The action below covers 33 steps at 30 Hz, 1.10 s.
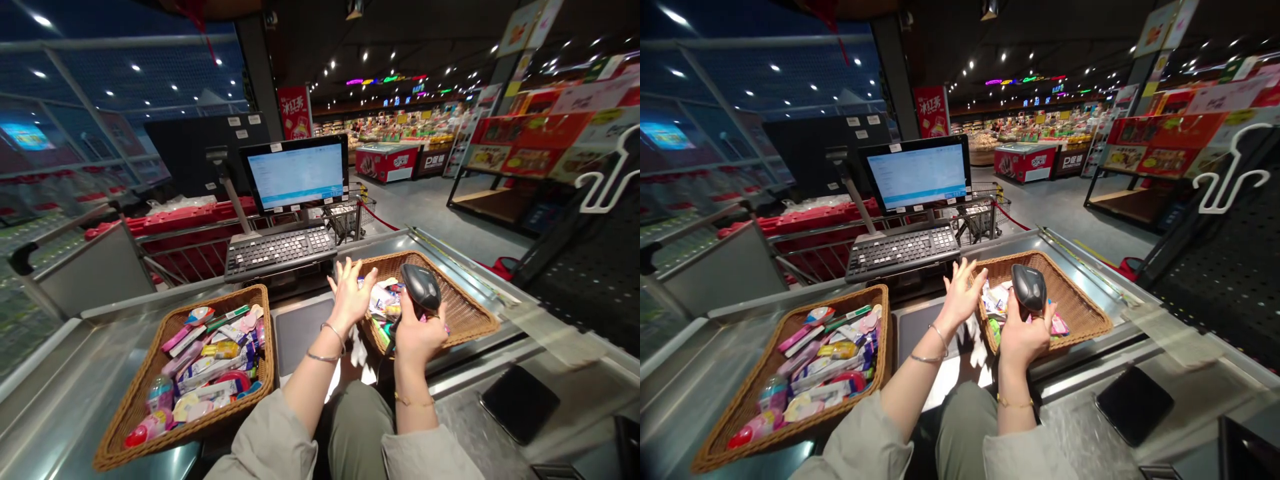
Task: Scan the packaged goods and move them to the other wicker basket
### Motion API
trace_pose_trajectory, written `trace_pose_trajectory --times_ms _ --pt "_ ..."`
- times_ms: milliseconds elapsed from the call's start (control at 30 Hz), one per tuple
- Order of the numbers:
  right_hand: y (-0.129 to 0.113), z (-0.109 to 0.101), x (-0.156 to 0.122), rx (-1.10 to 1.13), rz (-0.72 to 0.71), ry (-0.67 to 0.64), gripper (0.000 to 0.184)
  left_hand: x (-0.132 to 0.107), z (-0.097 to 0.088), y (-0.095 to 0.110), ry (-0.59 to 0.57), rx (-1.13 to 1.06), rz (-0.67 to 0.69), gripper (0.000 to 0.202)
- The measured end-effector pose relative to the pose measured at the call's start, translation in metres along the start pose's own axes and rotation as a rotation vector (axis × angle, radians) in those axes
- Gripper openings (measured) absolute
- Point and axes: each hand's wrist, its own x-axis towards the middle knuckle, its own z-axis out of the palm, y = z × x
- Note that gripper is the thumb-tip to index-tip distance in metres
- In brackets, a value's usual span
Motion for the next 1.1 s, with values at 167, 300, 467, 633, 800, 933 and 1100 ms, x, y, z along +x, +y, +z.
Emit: trace_pose_trajectory --times_ms 167,300,467,633,800,933,1100 --pt "-0.01 0.003 -0.009 0.065 -0.051 -0.132 0.071 -0.025 -0.03 -0.031 0.126 0.048 0.038 0.048" --pt "-0.024 0.01 -0.025 0.128 -0.121 -0.271 0.071 -0.05 -0.064 -0.063 0.229 0.123 0.025 0.048" --pt "-0.042 0.018 -0.052 0.203 -0.271 -0.47 0.066 -0.081 -0.11 -0.102 0.334 0.231 -0.016 0.048" --pt "-0.058 0.025 -0.08 0.215 -0.39 -0.639 0.05 -0.107 -0.152 -0.135 0.422 0.308 -0.094 0.048" --pt "-0.068 0.031 -0.104 0.225 -0.429 -0.723 0.047 -0.122 -0.184 -0.162 0.457 0.374 -0.174 0.048" --pt "-0.075 0.034 -0.119 0.23 -0.438 -0.799 0.046 -0.129 -0.202 -0.18 0.462 0.46 -0.194 0.049" --pt "-0.079 0.041 -0.134 0.232 -0.494 -0.869 0.039 -0.137 -0.217 -0.197 0.404 0.568 -0.241 0.05"
